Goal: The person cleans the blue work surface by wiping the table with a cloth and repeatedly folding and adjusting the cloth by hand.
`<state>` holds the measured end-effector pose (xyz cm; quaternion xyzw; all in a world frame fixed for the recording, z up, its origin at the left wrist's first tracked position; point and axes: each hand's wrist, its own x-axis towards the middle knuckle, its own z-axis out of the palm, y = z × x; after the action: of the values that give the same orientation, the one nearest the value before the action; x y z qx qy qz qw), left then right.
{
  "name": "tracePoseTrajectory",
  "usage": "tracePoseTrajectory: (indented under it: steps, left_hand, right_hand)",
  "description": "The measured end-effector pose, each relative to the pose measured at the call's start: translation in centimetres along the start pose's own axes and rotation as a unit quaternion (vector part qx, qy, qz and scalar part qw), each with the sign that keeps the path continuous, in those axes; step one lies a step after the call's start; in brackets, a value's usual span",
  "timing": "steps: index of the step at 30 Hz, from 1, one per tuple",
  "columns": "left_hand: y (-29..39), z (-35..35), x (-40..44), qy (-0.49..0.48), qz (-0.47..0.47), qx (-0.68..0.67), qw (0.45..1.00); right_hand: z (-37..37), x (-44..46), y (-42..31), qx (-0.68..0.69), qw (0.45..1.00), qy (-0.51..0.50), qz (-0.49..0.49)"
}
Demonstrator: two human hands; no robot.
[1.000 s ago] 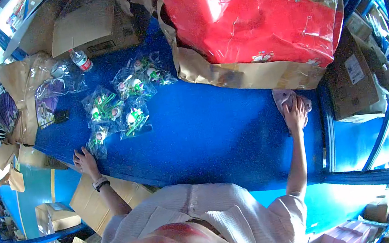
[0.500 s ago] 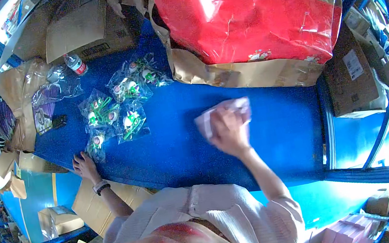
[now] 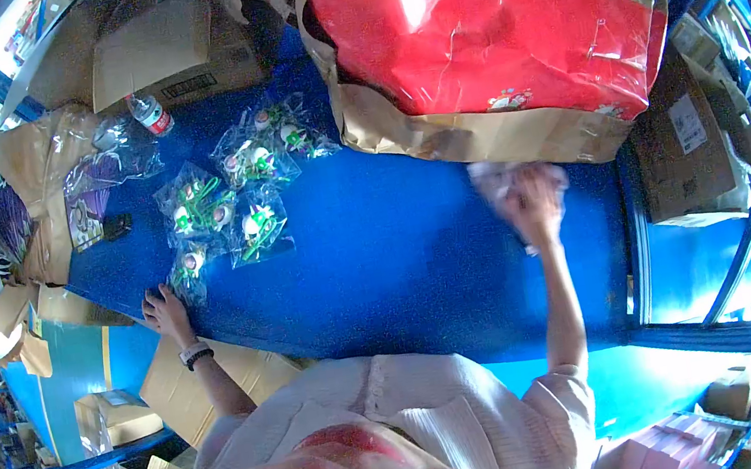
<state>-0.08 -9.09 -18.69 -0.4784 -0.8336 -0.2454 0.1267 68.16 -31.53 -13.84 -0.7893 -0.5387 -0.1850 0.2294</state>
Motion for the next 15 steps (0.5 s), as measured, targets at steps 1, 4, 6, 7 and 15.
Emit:
tracePoseTrajectory:
  steps: [1,4,6,7,15]
  left_hand:
    - [0.4,-0.4,0.1,-0.007,-0.006,0.003,1.000]
    - [1.5,-1.2,-0.2,-0.032,-0.023,0.011,0.999]
    - [1.3,-0.9,0.0,-0.027,-0.019,0.008,0.999]
    - [1.3,-0.4,0.1,-0.022,-0.017,0.002,1.000]
    - [0.7,-0.3,0.0,-0.025,-0.028,-0.019,0.999]
  right_hand:
    - [-0.2,-0.5,3.0,-0.039,0.998,0.037,0.015]
    - [1.0,-2.2,7.4,-0.146,0.980,-0.014,0.131]
    - [2.6,-2.9,6.4,-0.201,0.974,0.035,0.101]
    - [2.7,-2.4,4.9,-0.200,0.974,0.041,0.102]
    - [-0.9,-2.7,-22.1,0.145,0.968,-0.148,-0.140]
